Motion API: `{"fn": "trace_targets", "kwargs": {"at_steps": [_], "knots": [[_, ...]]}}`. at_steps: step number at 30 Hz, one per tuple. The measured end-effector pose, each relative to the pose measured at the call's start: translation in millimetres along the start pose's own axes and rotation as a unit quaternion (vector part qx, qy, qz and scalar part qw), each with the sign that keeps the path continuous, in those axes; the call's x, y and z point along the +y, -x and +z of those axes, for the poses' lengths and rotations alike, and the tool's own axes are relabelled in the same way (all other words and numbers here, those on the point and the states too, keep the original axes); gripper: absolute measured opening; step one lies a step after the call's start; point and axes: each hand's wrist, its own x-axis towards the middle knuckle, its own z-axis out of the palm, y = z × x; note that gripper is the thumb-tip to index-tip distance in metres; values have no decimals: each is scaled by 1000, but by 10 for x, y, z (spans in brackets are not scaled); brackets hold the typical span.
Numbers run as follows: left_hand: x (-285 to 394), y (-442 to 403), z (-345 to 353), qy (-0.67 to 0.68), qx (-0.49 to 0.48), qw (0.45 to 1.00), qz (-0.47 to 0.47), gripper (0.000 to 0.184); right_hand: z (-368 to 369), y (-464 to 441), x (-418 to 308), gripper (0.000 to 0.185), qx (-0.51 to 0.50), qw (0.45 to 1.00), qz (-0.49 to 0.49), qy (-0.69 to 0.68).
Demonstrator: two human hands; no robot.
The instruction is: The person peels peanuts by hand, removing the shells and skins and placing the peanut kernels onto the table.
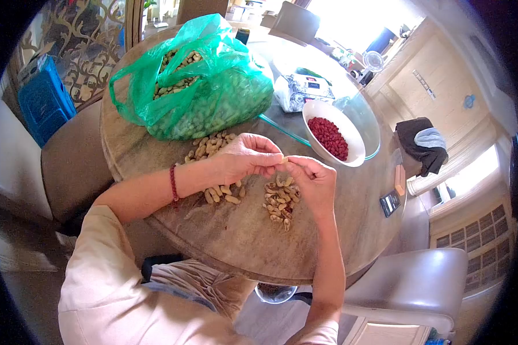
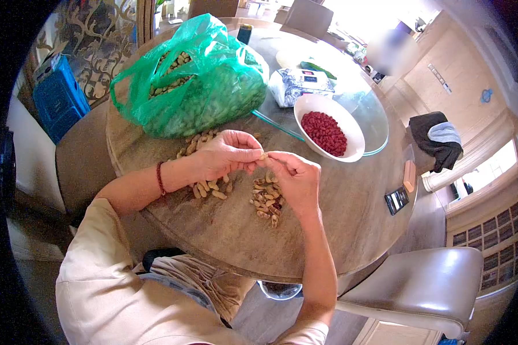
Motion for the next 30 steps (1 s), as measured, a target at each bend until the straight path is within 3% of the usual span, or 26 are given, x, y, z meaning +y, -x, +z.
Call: {"fn": "trace_targets", "kwargs": {"at_steps": [5, 9, 15, 17, 23, 26, 30], "knots": [[-44, -4, 4, -56, -9, 997, 51, 15, 6, 16, -5, 12, 12, 999, -35, -3], [-16, 1, 35, -110, -5, 992, 62, 17, -3, 35, -17, 10, 19, 999, 0, 38], [26, 40, 85, -144, 34, 987, 66, 10, 26, 42, 11, 9, 10, 999, -18, 47], [16, 24, 67, -169, 26, 980, 105, 7, 24, 35, 12, 10, 14, 999, -11, 48], [39, 47, 91, -325, 46, 930, 167, 8, -43, 5, -6, 21, 7, 999, -12, 32], [-55, 12, 33, -299, 37, 937, 176, 7, -58, 17, -68, 31, -59, 996, 10, 63], [-101, 10, 23, -358, 42, 900, 247, 7, 13, 31, -19, 36, -77, 988, -57, 125]]}}
